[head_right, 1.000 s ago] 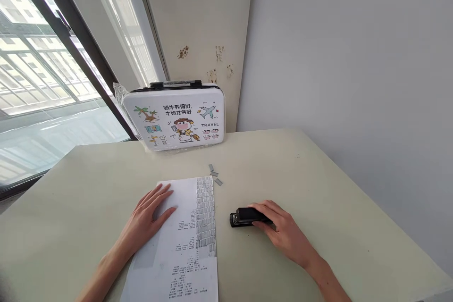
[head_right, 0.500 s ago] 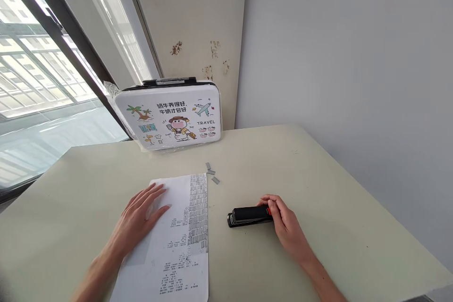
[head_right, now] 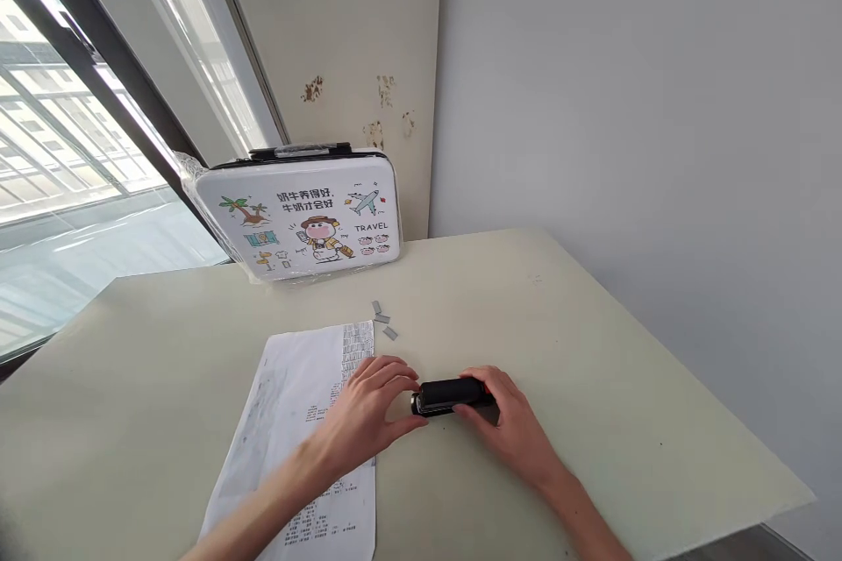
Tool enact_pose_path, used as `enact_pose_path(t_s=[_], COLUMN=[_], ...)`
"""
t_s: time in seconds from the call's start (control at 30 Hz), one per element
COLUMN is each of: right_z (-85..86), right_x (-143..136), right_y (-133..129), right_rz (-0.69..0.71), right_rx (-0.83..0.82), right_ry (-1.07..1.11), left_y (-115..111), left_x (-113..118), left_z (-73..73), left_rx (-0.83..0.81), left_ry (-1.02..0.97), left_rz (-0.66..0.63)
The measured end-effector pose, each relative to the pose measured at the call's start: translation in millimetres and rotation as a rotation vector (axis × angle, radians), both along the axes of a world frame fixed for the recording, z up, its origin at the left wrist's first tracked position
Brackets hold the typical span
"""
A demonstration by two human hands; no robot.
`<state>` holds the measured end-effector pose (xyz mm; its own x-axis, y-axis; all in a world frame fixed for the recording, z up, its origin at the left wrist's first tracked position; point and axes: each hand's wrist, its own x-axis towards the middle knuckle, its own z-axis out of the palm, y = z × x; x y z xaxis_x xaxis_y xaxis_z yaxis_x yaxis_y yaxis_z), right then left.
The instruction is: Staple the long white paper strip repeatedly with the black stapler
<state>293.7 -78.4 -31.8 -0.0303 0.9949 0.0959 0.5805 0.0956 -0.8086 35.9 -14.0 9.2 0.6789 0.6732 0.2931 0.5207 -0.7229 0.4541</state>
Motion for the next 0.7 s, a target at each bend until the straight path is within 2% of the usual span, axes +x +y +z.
enact_pose_path(t_s=[0.07,0.17,0.47,0.57,0.63,0.7], right_z=[-0.6,-1.6,-0.9,1.9,2.5,1.8], right_x=[-1.0,-1.3,2.7,2.4,2.4,2.5], right_y=[-0.9,-1.6,-4.4,-4.6,-4.4,-3.8], right_rz=[-0.001,-0.003,0.027,0.032,0.041,0.043], right_rx=[0.011,0.011,0.061,0.027,0.006,0.0], right_ry=[-0.028,-0.046,-0.107,-0.091,-0.075,-0.061], left_y=[1.7,3.3,17.6,42.5,69.2,99.6], left_x=[4.3,-1.3,-47.2,-50.5,-47.6,-42.1], left_z=[-4.5,-5.7,14.7,18.4,17.9,14.8], left_rx=[0.007,0.012,0.025,0.075,0.143,0.17], left_ry=[0.005,0.007,0.114,0.131,0.167,0.196], left_rz=[0.006,0.009,-0.05,0.043,0.143,0.181])
